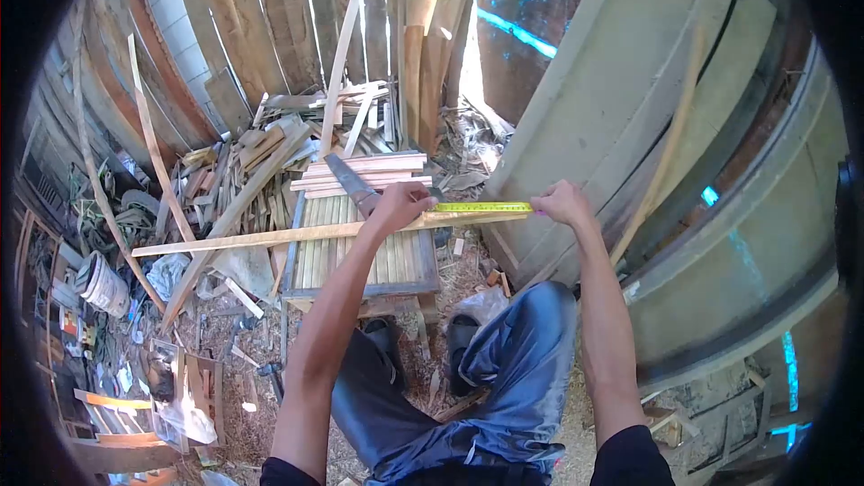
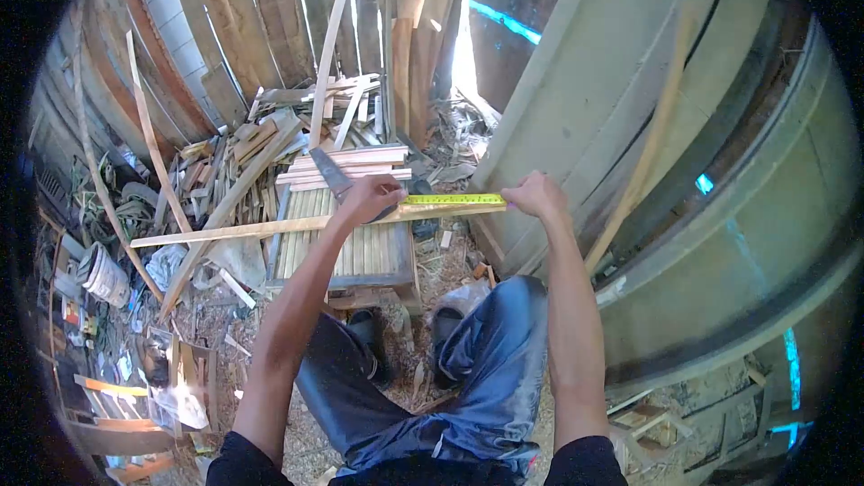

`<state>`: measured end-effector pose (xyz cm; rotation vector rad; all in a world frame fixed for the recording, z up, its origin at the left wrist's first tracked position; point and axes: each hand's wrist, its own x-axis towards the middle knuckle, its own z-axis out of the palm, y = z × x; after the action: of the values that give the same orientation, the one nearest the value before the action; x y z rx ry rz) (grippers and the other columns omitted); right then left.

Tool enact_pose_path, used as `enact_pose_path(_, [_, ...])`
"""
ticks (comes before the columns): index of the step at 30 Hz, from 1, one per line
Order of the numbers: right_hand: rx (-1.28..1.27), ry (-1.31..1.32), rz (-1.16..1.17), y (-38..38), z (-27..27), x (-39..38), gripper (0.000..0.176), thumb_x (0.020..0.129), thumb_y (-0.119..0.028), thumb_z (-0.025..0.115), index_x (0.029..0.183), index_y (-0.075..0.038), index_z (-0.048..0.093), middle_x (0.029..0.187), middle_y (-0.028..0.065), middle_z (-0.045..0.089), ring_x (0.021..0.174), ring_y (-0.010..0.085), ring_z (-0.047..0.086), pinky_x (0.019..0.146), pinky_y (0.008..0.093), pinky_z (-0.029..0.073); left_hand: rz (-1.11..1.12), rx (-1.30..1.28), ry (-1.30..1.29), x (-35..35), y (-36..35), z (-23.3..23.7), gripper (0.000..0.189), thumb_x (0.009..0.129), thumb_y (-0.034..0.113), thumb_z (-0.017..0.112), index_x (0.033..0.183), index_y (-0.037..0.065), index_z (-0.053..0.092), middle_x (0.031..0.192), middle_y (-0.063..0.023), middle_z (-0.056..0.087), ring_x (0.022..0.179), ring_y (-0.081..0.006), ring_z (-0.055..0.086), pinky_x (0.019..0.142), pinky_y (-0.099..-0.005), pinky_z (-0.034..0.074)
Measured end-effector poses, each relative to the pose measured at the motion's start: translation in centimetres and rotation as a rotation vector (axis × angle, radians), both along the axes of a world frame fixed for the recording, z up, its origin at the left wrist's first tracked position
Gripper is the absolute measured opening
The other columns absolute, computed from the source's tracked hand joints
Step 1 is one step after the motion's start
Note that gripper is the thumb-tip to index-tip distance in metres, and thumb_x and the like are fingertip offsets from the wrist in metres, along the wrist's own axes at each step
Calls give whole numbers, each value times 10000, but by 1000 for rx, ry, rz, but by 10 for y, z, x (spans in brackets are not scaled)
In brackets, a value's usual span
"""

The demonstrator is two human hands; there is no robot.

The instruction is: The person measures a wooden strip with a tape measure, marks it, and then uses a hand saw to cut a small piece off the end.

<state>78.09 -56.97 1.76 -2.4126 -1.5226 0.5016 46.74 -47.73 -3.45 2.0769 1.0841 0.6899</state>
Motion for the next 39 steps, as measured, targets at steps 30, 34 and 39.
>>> enact_pose_path(30, [-156, -120, 91, 62, -36, -1, 387, 644, -424, 669, 813, -85, 747, 866, 182, 698, 814, 326, 676, 746, 413, 532, -169, 30, 138, 4, 38, -51, 150, 782, 59, 701, 923, 9, 696, 839, -119, 691, 774, -236, 666, 730, -330, 516])
enact_pose_path(34, [-265, -93, 100, 65, -37, -3, 535, 637, -430, 654, 965, -10, 710, 1023, 205, 680, 955, 340, 661, 814, 411, 528, -178, 89, 183, 4, 41, -56, 137, 768, 49, 708, 897, 5, 691, 809, -121, 677, 747, -237, 651, 700, -338, 501])
enact_pose_path(39, [-275, -64, 96, 67, -38, -2, 546, 641, -434, 649, 967, 0, 708, 995, 209, 685, 940, 327, 667, 803, 409, 526, -195, 116, 143, 7, 46, -69, 152, 760, 46, 707, 905, 3, 687, 813, -128, 673, 751, -251, 653, 694, -331, 500])
